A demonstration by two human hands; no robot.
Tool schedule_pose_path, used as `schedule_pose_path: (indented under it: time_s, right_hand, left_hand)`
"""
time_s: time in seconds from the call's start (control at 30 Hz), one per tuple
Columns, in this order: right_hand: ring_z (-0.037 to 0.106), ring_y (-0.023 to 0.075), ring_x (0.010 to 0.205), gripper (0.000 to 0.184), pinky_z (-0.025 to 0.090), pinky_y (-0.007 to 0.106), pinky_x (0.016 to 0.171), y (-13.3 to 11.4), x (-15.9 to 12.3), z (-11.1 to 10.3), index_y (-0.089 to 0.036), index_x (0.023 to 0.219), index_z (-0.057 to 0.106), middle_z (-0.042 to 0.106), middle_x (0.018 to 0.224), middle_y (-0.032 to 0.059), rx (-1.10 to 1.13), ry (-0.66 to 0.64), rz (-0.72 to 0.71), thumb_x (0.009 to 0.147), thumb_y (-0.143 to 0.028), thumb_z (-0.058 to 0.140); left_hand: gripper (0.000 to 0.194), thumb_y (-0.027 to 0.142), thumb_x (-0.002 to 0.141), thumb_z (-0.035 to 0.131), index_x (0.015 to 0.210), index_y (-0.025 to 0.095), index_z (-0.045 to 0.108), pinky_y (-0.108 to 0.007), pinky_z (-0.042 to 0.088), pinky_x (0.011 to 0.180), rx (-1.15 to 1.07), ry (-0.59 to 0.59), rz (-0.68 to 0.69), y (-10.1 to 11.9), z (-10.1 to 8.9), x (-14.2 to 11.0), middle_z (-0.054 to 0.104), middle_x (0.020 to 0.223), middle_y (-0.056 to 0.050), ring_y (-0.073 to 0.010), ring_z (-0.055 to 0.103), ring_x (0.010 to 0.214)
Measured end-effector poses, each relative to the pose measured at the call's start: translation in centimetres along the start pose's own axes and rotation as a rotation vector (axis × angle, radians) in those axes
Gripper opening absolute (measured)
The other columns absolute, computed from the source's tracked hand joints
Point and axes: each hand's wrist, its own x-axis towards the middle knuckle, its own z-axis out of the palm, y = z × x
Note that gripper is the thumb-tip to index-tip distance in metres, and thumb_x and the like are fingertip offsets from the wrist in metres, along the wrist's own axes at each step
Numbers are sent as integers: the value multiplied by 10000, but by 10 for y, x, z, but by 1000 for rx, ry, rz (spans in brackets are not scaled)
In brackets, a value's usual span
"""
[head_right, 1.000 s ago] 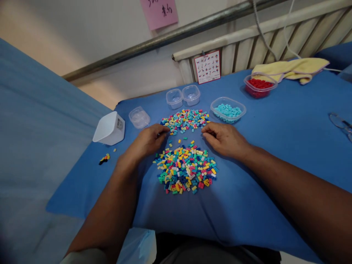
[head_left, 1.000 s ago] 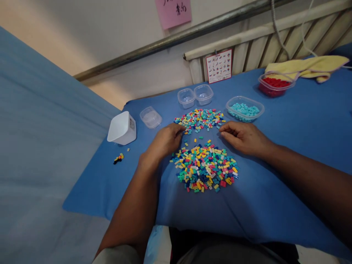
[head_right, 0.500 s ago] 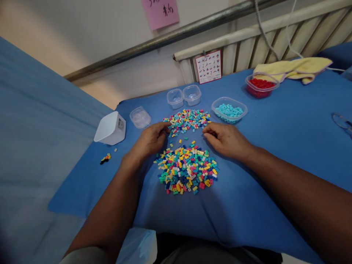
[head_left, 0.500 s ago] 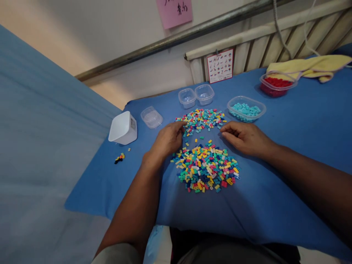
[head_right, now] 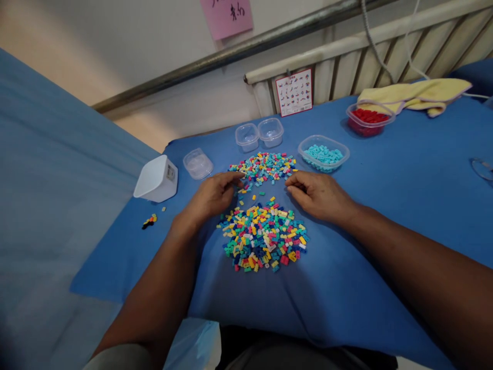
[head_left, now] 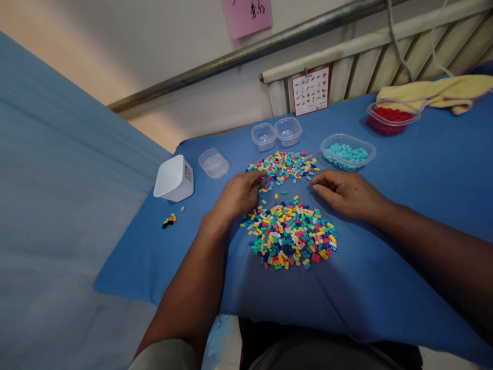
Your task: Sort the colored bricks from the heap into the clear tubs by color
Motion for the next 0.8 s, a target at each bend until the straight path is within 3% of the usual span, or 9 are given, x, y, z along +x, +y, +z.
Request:
schedule_pose_path:
  time_s: [0.1,0.2,0.43,0.57,0.67,0.8]
  right_hand:
    - [729,229,742,155,524,363,678,0,0,0,-256,1068,760,814,905,30,8,0,-2,1017,-350,647]
    - [723,225,734,149,522,360,672,0,0,0,-256,1061,760,812,898,27,5,-5,-2,1016,-347,652]
    - [723,227,740,151,521,354,665,1,0,0,-261,1058,756,804,892,25,19,-4,-2,1016,-362,653]
    - [722,232,731,160,522,367,668,-1,0,0,-261,1057,759,806,889,26,7,1,2,1011,-370,651]
    - [736,243,753,168,536,380,678,-2,0,0,-266,1065,754,815,907,33,20,-7,3,1018,-381,642]
    - [742,256,764,162,549,398,690,-2,-1,-1,-279,1065,752,824,918,40,21,2,14,1016,-394,649]
  left_hand:
    - [583,43,962,488,1488,190,695,-394,547,1156,-12,45,15,-1,-3,-4,793,1343,-69,-241,720,1277]
    - [544,65,987,492,1471,193,705,-388,548,1163,10,-10,51,4,-2,-4,765,1415,-80,-239,709,1310]
    - [497,86,982,492,1394,205,743,-392,594,1067,49,-112,26,10,-4,-4,815,1301,-61,-261,759,1208]
    - [500,89,970,479,1383,203,737,-325,626,940,-145,-18,-39,5,-13,-11,845,1145,-25,-201,802,1032]
    - [475,93,962,491,1348,186,752,-343,624,988,-135,91,-46,3,-19,-14,837,1190,-46,-212,800,1086]
    - [506,63,934,495,1349,198,751,-374,611,1064,-85,24,-18,3,-16,-14,826,1261,-48,-225,783,1169]
